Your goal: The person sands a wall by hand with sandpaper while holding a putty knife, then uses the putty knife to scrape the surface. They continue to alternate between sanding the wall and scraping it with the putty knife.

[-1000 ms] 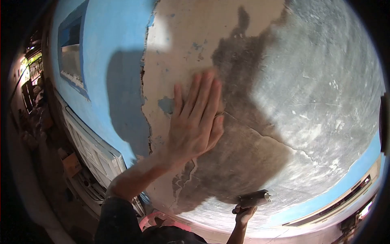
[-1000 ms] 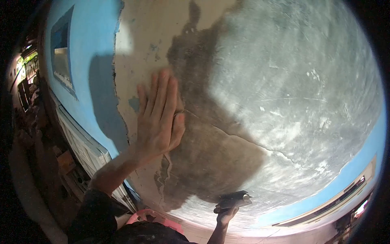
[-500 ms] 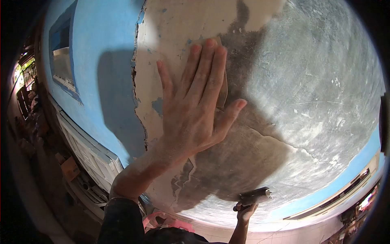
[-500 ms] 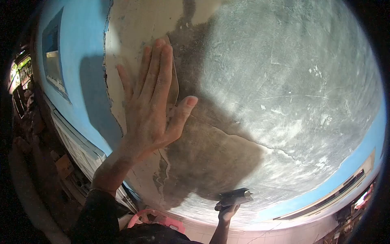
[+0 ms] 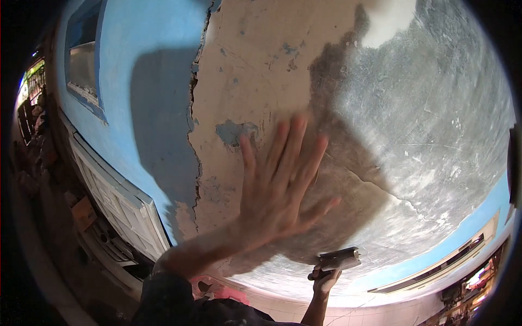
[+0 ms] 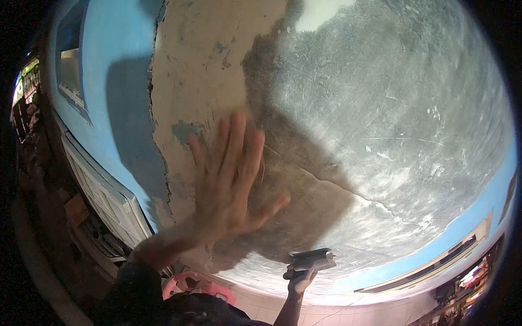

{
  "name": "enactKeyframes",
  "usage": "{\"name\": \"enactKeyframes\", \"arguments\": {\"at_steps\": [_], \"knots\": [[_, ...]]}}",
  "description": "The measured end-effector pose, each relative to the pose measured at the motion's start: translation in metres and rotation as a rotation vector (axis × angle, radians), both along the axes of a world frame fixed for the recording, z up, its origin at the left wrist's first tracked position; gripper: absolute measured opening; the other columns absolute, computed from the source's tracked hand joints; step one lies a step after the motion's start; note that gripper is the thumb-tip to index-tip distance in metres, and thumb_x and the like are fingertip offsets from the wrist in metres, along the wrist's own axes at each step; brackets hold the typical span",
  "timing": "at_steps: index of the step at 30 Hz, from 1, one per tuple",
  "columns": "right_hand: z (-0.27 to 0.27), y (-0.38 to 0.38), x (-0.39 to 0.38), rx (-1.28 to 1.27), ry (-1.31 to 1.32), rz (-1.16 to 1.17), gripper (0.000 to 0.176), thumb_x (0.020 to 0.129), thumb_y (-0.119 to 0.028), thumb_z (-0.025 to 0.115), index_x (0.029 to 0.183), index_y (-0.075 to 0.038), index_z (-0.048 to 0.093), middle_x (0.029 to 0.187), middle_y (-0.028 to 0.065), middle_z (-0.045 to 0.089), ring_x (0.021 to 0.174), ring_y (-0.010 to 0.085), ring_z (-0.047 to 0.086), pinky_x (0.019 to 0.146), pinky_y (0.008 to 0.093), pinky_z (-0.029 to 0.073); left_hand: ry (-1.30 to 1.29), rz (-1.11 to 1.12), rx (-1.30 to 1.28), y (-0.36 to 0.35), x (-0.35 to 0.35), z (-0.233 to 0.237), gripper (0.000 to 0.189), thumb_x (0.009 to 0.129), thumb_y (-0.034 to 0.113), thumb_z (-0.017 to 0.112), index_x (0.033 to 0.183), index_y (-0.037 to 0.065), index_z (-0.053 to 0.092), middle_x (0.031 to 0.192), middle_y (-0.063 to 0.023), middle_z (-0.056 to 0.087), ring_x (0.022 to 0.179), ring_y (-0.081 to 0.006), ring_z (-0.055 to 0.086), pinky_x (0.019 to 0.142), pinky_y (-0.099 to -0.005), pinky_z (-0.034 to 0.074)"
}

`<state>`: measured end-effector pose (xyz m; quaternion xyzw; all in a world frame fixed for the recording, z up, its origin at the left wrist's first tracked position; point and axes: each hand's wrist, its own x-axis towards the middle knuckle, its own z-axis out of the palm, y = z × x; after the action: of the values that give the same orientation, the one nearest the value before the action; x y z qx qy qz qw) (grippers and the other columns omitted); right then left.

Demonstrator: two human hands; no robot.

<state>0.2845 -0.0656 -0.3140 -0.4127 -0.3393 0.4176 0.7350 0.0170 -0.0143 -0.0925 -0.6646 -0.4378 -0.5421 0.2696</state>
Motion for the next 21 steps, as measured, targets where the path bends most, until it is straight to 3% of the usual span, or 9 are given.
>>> {"name": "enactKeyframes", "arguments": {"at_steps": [1, 4, 7, 10, 13, 14, 16, 19, 21], "knots": [[-0.008, 0.003, 0.009, 0.051, -0.045, 0.088, 0.048, 0.095, -0.053, 0.045, 0.105, -0.006, 0.046, 0.059, 0.0123, 0.053, 0.038, 0.0167, 0.046, 0.029, 0.0266, 0.029, -0.004, -0.033, 0.006, -0.001, 0.001, -0.008, 0.084, 0.087, 0.066, 0.04, 0.151, 0.014, 0.021, 0.154, -0.0234, 0.014, 0.144, -0.0367, 0.011, 0.107, -0.0698, -0.006], [-0.017, 0.003, 0.011, -0.015, 0.034, 0.048, 0.044, 0.097, -0.051, 0.043, 0.104, -0.008, 0.044, 0.059, 0.0121, 0.053, 0.038, 0.0164, 0.044, 0.028, 0.0267, 0.027, 0.078, 0.007, 0.025, 0.005, -0.006, 0.02, 0.086, 0.089, 0.061, 0.045, 0.15, 0.006, 0.019, 0.151, -0.0325, 0.011, 0.141, -0.0469, 0.012, 0.102, -0.074, -0.006], [-0.001, 0.001, -0.002, -0.011, 0.024, 0.016, 0.049, 0.097, -0.053, 0.039, 0.095, -0.005, 0.049, 0.056, 0.0089, 0.05, 0.038, 0.0154, 0.044, 0.031, 0.0259, 0.031, 0.056, 0.104, 0.026, 0.001, -0.008, 0.063, 0.082, 0.088, 0.066, 0.038, 0.151, 0.015, 0.021, 0.154, -0.0258, 0.012, 0.144, -0.0384, 0.008, 0.107, -0.0697, -0.006], [0.004, 0.001, -0.008, -0.059, 0.039, -0.057, 0.052, 0.098, -0.053, 0.037, 0.087, -0.004, 0.052, 0.053, 0.0063, 0.048, 0.038, 0.0145, 0.042, 0.032, 0.0261, 0.031, 0.022, -0.004, 0.044, 0.001, 0.0, 0.027, 0.086, 0.088, 0.062, 0.045, 0.15, 0.007, 0.019, 0.151, -0.0329, 0.011, 0.142, -0.0462, 0.011, 0.102, -0.0736, -0.007], [-0.014, 0.008, 0.001, -0.018, -0.007, -0.13, 0.048, 0.098, -0.05, 0.037, 0.085, -0.006, 0.053, 0.053, 0.0046, 0.047, 0.036, 0.013, 0.04, 0.03, 0.0256, 0.026, 0.039, -0.026, -0.091, -0.014, 0.0, -0.013, 0.088, 0.088, 0.063, 0.046, 0.15, 0.007, 0.018, 0.151, -0.0332, 0.01, 0.141, -0.047, 0.011, 0.103, -0.0729, -0.006], [-0.02, 0.005, 0.01, -0.036, -0.011, -0.044, 0.047, 0.098, -0.049, 0.038, 0.084, -0.007, 0.054, 0.052, 0.0039, 0.046, 0.035, 0.0118, 0.038, 0.029, 0.0247, 0.024, 0.058, 0.002, -0.07, -0.01, -0.004, -0.007, 0.089, 0.087, 0.064, 0.046, 0.15, 0.007, 0.018, 0.151, -0.0333, 0.01, 0.141, -0.0472, 0.011, 0.102, -0.0733, -0.006], [-0.018, 0.005, 0.011, 0.008, 0.107, 0.014, 0.043, 0.097, -0.048, 0.044, 0.105, -0.006, 0.046, 0.071, 0.0103, 0.055, 0.04, 0.013, 0.046, 0.027, 0.0259, 0.029, 0.074, 0.052, -0.054, -0.009, -0.01, 0.027, 0.09, 0.087, 0.065, 0.045, 0.15, 0.007, 0.018, 0.151, -0.0335, 0.011, 0.141, -0.0476, 0.011, 0.102, -0.074, -0.005], [-0.018, 0.01, 0.011, 0.022, 0.167, -0.005, 0.04, 0.098, -0.044, 0.044, 0.1, -0.004, 0.047, 0.068, 0.0097, 0.054, 0.037, 0.0123, 0.043, 0.027, 0.0254, 0.029, 0.077, 0.089, -0.002, -0.006, -0.011, 0.068, 0.083, 0.088, 0.068, 0.035, 0.151, 0.017, 0.019, 0.152, -0.0302, 0.008, 0.144, -0.0413, 0.006, 0.105, -0.0711, -0.006], [-0.006, 0.01, 0.0, 0.043, 0.123, -0.055, 0.038, 0.098, -0.038, 0.043, 0.091, -0.002, 0.051, 0.06, 0.0063, 0.05, 0.035, 0.0108, 0.039, 0.029, 0.0242, 0.027, 0.091, 0.058, 0.006, -0.005, -0.004, 0.041, 0.087, 0.087, 0.068, 0.041, 0.15, 0.012, 0.02, 0.15, -0.0354, 0.01, 0.142, -0.0471, 0.007, 0.101, -0.0747, -0.003]]}}
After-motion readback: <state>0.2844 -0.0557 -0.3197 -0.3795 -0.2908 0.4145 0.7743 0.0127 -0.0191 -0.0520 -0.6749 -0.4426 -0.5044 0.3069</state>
